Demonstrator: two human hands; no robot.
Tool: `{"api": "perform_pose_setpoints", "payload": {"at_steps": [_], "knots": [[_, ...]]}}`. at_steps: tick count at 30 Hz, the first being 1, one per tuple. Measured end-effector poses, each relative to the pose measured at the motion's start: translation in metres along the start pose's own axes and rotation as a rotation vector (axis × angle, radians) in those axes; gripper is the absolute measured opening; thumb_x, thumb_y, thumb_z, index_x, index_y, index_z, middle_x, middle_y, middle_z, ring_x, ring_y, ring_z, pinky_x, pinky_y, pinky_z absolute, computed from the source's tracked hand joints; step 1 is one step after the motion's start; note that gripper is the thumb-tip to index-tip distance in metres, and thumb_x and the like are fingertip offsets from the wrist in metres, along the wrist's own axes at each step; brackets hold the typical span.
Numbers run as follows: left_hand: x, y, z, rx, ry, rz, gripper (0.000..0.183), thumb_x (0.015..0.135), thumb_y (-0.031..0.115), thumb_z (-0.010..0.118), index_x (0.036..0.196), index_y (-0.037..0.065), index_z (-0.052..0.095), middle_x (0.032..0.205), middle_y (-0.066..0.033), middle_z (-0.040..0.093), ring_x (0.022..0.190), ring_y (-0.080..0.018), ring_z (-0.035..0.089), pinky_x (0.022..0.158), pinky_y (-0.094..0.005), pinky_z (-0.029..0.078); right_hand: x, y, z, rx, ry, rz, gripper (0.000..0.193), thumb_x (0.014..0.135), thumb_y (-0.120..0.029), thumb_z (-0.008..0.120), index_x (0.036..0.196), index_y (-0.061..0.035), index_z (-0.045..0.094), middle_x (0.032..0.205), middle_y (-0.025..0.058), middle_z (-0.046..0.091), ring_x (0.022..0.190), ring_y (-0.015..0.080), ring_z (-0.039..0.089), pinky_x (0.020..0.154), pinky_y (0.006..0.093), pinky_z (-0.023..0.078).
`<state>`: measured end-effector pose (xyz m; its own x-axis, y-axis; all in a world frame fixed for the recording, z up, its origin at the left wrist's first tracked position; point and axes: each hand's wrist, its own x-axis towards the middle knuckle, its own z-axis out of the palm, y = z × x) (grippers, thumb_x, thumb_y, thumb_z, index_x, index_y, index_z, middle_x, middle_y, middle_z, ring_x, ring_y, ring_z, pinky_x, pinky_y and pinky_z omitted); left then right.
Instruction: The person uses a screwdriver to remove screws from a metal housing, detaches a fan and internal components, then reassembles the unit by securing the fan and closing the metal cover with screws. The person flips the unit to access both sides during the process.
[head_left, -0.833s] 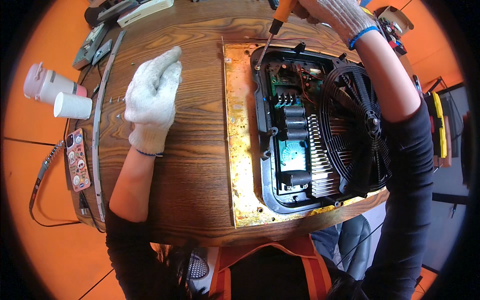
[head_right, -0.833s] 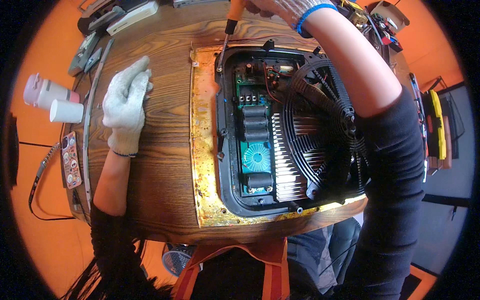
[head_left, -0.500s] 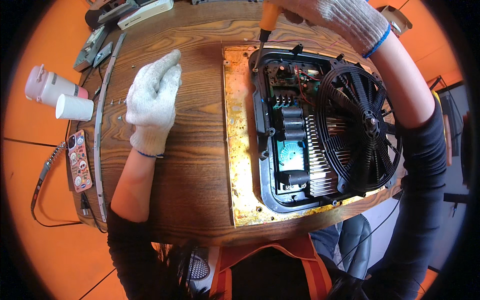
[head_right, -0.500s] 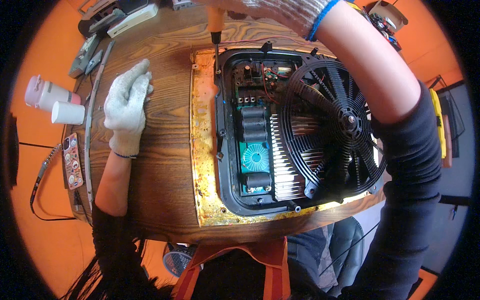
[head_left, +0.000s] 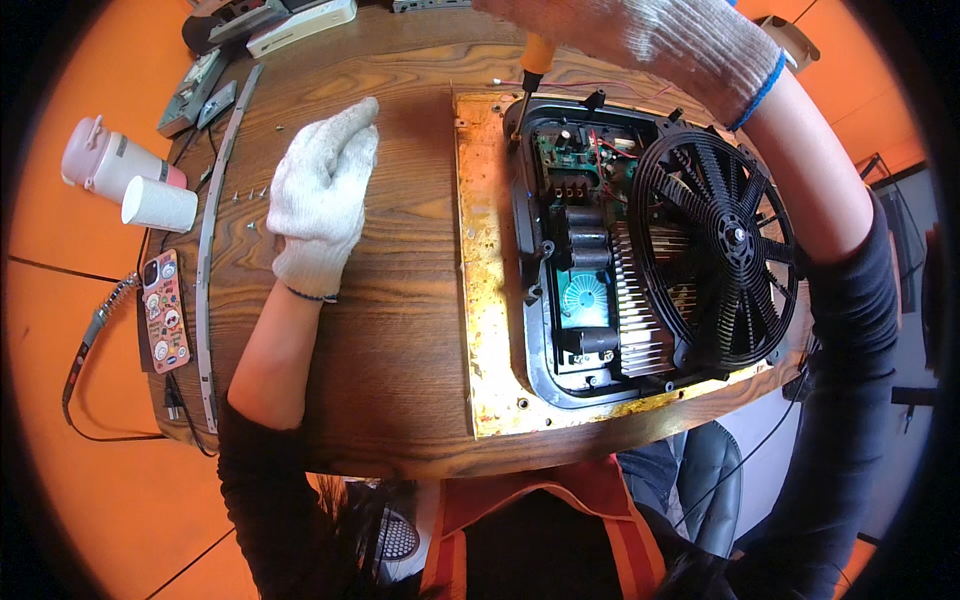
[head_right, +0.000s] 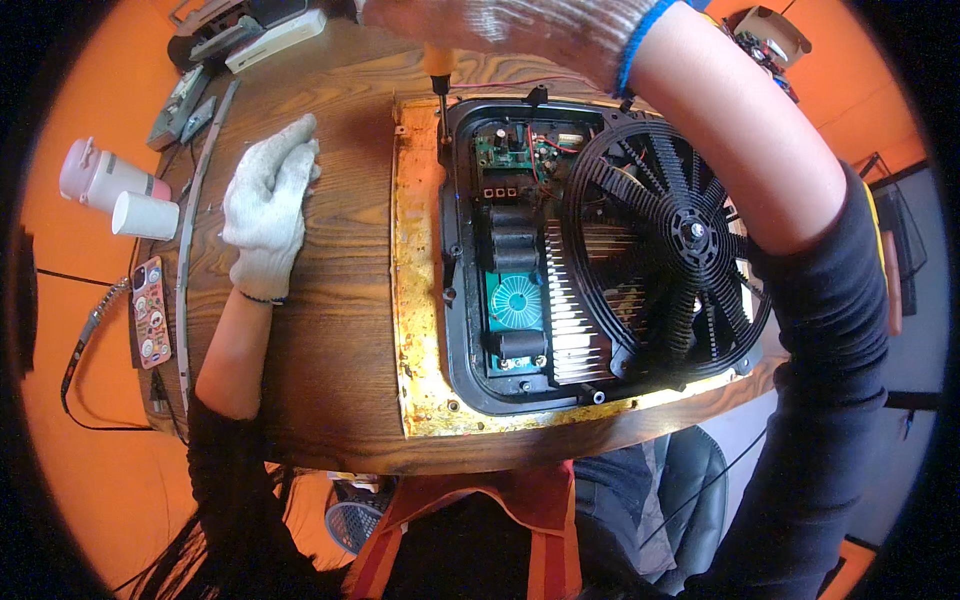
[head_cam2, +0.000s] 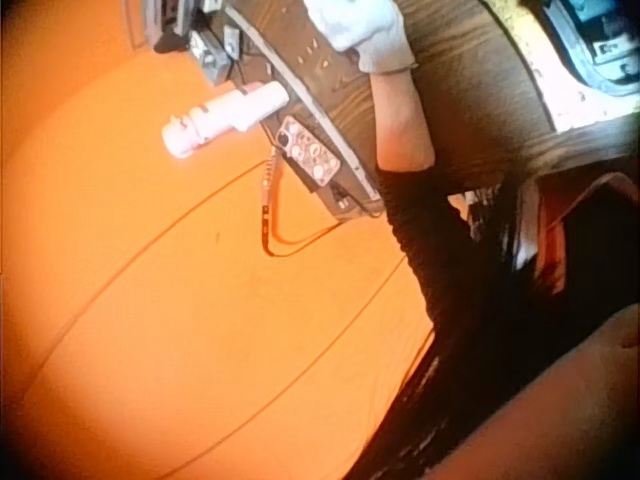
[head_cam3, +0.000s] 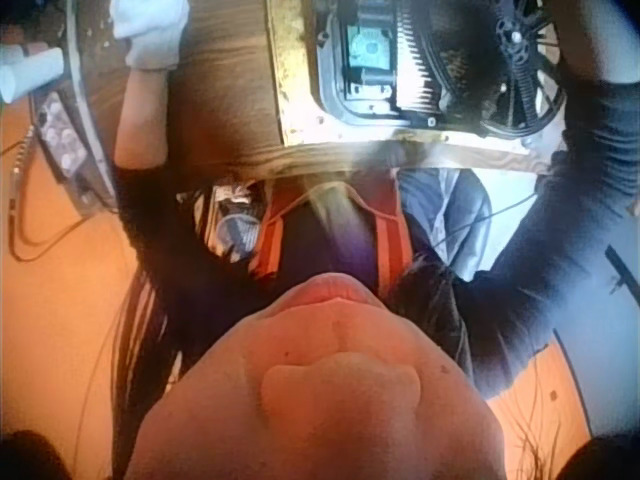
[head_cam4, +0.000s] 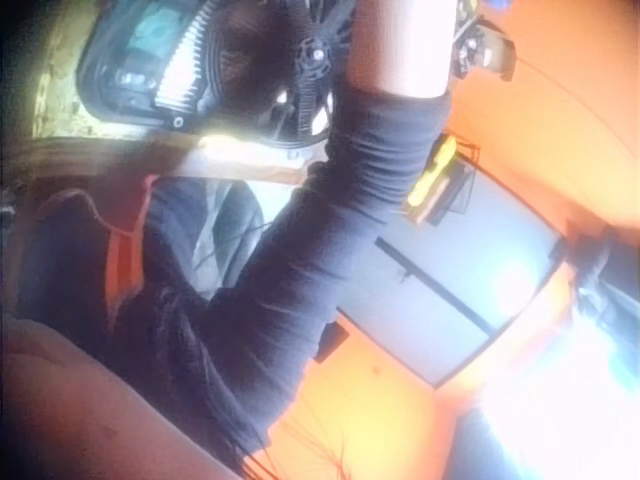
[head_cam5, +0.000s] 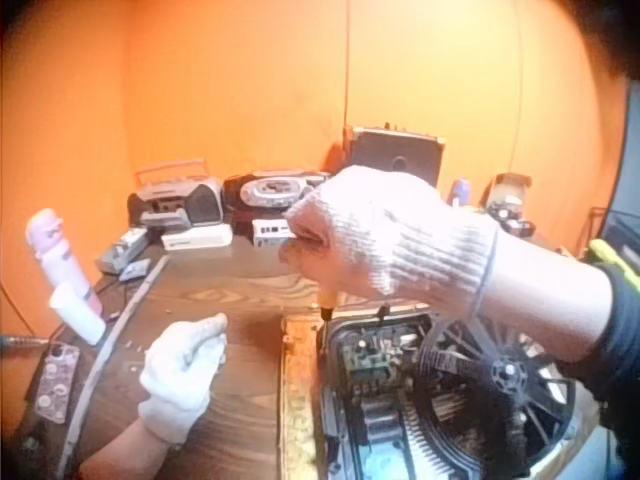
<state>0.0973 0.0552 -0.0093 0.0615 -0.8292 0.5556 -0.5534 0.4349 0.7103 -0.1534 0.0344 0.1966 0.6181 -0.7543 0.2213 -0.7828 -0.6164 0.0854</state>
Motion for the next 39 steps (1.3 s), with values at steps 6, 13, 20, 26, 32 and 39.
{"api": "perform_pose_setpoints", "payload": {"at_steps": [6,13,20,26,32,39], "knots": [[0.000,-0.001,0.000,0.003,-0.031,0.016,0.028,0.096,0.013,0.069,0.124,0.009,0.073,0.108,-0.0124,0.073,0.100,-0.0255,0.071,0.088,-0.0349,0.055,0.025,0.024,0.004,0.045,-0.105,-0.489,0.023,0.100,-0.027,0.063,0.084,-0.0106,0.065,0.066,0.0055,0.062,0.059,0.0220,0.064,0.054,0.0358,0.054],[0.000,0.005,-0.002,0.071,-0.036,0.038,0.029,0.097,0.016,0.068,0.126,0.010,0.073,0.110,-0.0139,0.073,0.101,-0.0281,0.071,0.089,-0.0357,0.055,0.006,0.005,0.063,1.012,0.361,0.015,0.030,0.105,-0.034,0.060,0.099,-0.0054,0.064,0.089,0.0090,0.067,0.075,0.0175,0.065,0.070,0.0338,0.055],[0.000,0.004,-0.004,0.086,-0.052,0.091,0.029,0.097,0.015,0.068,0.125,0.011,0.073,0.110,-0.0147,0.073,0.102,-0.0298,0.070,0.090,-0.0365,0.055,-0.002,-0.049,0.067,1.318,0.500,0.475,0.037,0.102,-0.039,0.060,0.081,-0.0078,0.062,0.064,0.0029,0.058,0.053,0.0109,0.053,0.050,0.0278,0.041],[0.000,0.002,-0.002,0.040,-0.042,0.069,0.029,0.096,0.016,0.068,0.124,0.010,0.074,0.110,-0.0148,0.073,0.104,-0.0299,0.070,0.092,-0.0365,0.055,0.010,-0.012,0.071,1.903,0.183,0.096,0.034,0.103,-0.030,0.056,0.072,-0.0151,0.052,0.053,-0.0006,0.044,0.039,0.0122,0.037,0.037,0.0284,0.027],[0.003,0.002,-0.003,0.113,-0.078,0.058,0.030,0.096,0.020,0.069,0.124,0.011,0.073,0.111,-0.0139,0.073,0.104,-0.0292,0.071,0.090,-0.0363,0.056,-0.001,0.008,0.085,1.327,0.681,0.344,0.036,0.105,-0.036,0.057,0.107,-0.0001,0.059,0.091,0.0087,0.066,0.079,0.0197,0.064,0.071,0.0365,0.054],[0.000,-0.001,-0.002,0.048,-0.071,0.032,0.028,0.096,0.018,0.070,0.123,0.011,0.074,0.109,-0.0124,0.073,0.101,-0.0263,0.071,0.088,-0.0344,0.056,0.012,0.002,0.112,1.276,1.086,0.512,0.032,0.105,-0.036,0.052,0.106,-0.0044,0.061,0.082,0.0092,0.060,0.063,0.0181,0.057,0.066,0.0337,0.050]]}}
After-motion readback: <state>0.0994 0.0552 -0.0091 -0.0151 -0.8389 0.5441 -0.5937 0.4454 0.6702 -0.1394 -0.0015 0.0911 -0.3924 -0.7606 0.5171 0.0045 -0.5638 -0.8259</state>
